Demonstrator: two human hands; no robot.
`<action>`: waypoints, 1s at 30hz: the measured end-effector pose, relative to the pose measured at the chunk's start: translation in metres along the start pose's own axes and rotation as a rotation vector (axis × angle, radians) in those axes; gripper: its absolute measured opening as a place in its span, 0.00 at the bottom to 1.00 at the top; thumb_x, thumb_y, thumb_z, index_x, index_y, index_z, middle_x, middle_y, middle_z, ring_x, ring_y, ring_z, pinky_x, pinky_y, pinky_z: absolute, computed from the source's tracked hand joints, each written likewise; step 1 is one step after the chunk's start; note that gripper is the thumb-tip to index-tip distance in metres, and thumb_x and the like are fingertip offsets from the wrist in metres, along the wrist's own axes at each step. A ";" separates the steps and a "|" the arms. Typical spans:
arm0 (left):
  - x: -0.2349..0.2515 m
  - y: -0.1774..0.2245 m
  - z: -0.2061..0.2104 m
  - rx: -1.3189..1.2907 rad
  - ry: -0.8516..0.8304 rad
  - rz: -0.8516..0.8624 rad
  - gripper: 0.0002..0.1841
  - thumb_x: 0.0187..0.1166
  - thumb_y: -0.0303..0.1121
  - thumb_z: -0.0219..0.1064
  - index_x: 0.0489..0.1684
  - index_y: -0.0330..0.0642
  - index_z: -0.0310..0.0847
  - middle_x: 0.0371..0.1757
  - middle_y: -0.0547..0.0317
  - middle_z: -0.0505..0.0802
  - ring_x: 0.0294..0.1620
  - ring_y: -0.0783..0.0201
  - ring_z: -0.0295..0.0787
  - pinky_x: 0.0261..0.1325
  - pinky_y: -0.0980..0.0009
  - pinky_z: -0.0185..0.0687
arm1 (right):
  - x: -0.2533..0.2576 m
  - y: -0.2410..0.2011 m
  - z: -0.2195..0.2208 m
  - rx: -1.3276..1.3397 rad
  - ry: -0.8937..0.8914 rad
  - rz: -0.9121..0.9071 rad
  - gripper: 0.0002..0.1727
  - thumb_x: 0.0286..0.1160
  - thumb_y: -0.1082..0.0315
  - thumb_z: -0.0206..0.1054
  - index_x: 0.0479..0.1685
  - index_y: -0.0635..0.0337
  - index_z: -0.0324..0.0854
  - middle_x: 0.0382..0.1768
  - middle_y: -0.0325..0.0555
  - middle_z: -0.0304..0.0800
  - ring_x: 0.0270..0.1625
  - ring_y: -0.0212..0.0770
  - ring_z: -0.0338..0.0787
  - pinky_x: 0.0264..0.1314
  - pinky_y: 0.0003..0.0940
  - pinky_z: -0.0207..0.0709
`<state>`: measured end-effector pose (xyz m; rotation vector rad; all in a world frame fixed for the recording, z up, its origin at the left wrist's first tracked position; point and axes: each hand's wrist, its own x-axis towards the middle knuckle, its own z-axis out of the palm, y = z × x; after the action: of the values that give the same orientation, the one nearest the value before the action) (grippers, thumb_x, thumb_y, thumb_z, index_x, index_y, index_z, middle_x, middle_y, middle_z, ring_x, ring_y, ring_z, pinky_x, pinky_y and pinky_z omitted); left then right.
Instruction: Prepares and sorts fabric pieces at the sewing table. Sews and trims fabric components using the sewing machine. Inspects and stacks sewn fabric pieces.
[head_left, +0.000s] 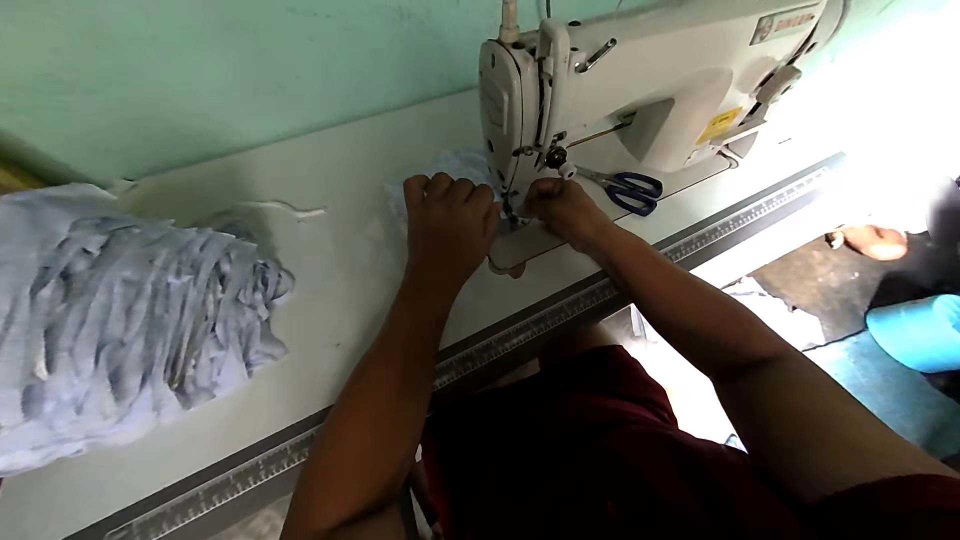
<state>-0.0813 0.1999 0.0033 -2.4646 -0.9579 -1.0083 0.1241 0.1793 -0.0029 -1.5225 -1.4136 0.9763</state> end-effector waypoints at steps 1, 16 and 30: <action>0.000 0.001 0.000 0.000 0.008 0.001 0.16 0.85 0.39 0.61 0.29 0.38 0.84 0.33 0.46 0.90 0.44 0.43 0.86 0.62 0.45 0.65 | 0.000 0.001 0.000 0.004 -0.001 -0.012 0.07 0.78 0.70 0.69 0.32 0.61 0.83 0.25 0.38 0.79 0.24 0.28 0.71 0.27 0.26 0.64; -0.002 0.004 -0.002 -0.048 0.028 -0.002 0.15 0.85 0.39 0.62 0.31 0.39 0.86 0.35 0.47 0.91 0.46 0.44 0.86 0.63 0.44 0.65 | -0.020 0.005 0.001 -0.369 0.242 -0.300 0.12 0.85 0.67 0.62 0.53 0.63 0.89 0.28 0.44 0.86 0.26 0.35 0.77 0.34 0.36 0.75; -0.018 0.029 -0.004 -0.403 -0.059 0.197 0.17 0.79 0.29 0.60 0.60 0.37 0.88 0.66 0.43 0.90 0.69 0.44 0.85 0.75 0.45 0.74 | -0.077 0.001 -0.008 -0.497 -0.127 -0.276 0.08 0.82 0.68 0.66 0.43 0.63 0.88 0.25 0.46 0.85 0.26 0.41 0.83 0.33 0.42 0.80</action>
<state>-0.0728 0.1690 -0.0074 -2.8593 -0.5514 -1.1577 0.1268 0.1018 -0.0005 -1.5674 -2.0037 0.5841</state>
